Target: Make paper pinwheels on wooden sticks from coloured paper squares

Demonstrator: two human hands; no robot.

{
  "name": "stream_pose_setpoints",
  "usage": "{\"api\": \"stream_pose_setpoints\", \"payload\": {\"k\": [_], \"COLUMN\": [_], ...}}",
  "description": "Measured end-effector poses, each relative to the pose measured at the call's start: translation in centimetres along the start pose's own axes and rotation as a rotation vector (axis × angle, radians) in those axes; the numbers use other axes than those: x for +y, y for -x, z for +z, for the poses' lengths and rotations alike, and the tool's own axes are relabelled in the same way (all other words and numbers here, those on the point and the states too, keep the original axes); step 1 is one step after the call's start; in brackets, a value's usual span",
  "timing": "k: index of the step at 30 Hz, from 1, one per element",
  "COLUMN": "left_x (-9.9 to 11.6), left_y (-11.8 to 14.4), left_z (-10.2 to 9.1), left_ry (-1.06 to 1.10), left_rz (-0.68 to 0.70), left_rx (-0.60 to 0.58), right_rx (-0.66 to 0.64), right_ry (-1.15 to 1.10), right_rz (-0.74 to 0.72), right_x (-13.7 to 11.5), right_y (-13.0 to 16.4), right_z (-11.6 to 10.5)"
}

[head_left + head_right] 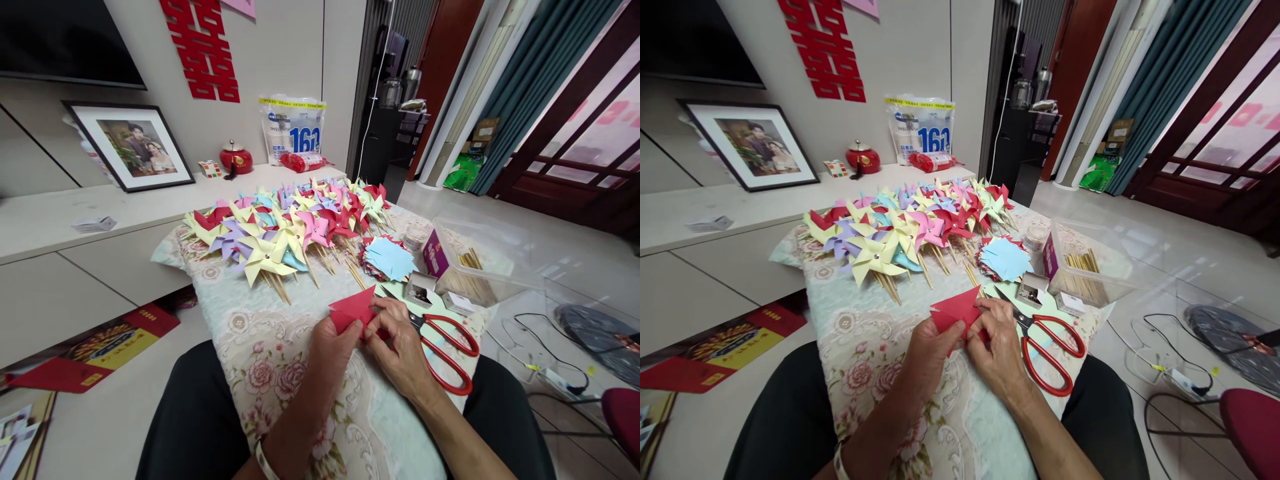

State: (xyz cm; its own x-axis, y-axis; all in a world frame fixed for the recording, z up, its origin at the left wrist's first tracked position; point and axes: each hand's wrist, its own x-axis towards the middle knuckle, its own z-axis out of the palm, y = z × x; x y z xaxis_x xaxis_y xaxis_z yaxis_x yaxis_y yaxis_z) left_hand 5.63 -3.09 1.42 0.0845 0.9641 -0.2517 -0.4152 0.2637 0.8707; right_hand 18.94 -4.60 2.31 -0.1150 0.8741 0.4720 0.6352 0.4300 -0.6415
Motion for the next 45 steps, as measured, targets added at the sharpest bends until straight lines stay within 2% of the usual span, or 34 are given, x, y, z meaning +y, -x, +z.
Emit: {"api": "stream_pose_setpoints", "payload": {"k": [4, 6, 9, 11, 14, 16, 20, 22, 25, 27, 33, 39, 45], "left_x": [0.3, 0.9, 2.1, 3.0, 4.5, 5.3, 6.6, 7.1, 7.9, 8.4, 9.6, 9.3, 9.3], "left_y": [0.3, 0.5, 1.1, 1.6, 2.5, 3.3, 4.7, 5.3, 5.9, 6.3, 6.5, 5.5, 4.7], "left_z": [-0.1, -0.3, -1.1, -1.8, -2.8, -3.3, -4.1, -4.6, -5.1, -5.4, -5.8, -5.5, -5.1], "left_ry": [0.0, -0.03, -0.131, -0.179, -0.292, -0.385, -0.505, -0.574, -0.621, -0.651, -0.815, -0.884, -0.956], "left_rz": [0.011, -0.019, -0.082, -0.133, -0.177, -0.169, -0.198, -0.157, -0.118, -0.099, 0.018, -0.005, -0.037], "left_rx": [-0.052, -0.062, -0.064, -0.106, -0.194, -0.268, -0.413, -0.479, -0.55, -0.572, -0.586, -0.617, -0.626], "right_rx": [0.003, 0.046, 0.133, 0.125, 0.016, -0.056, -0.274, -0.405, -0.54, -0.58, -0.61, -0.67, -0.64], "right_ry": [0.007, -0.033, -0.155, -0.261, -0.43, -0.53, -0.702, -0.772, -0.81, -0.81, -0.903, -1.031, -0.993], "right_rz": [-0.012, 0.009, 0.097, 0.204, 0.339, 0.368, 0.454, 0.53, 0.629, 0.658, 0.699, 0.74, 0.75], "right_x": [-0.1, -0.1, 0.1, 0.4, 0.4, -0.4, -3.8, -5.7, -7.4, -7.7, -7.3, -6.5, -5.2], "right_y": [0.3, 0.6, 1.1, 1.4, 1.6, 1.4, 0.7, 0.5, 0.5, 0.7, 0.7, 0.6, 0.7], "right_z": [-0.4, -1.0, -2.0, -2.7, -3.7, -4.4, -5.7, -5.9, -5.7, -5.3, -4.2, -3.0, -2.3]}}
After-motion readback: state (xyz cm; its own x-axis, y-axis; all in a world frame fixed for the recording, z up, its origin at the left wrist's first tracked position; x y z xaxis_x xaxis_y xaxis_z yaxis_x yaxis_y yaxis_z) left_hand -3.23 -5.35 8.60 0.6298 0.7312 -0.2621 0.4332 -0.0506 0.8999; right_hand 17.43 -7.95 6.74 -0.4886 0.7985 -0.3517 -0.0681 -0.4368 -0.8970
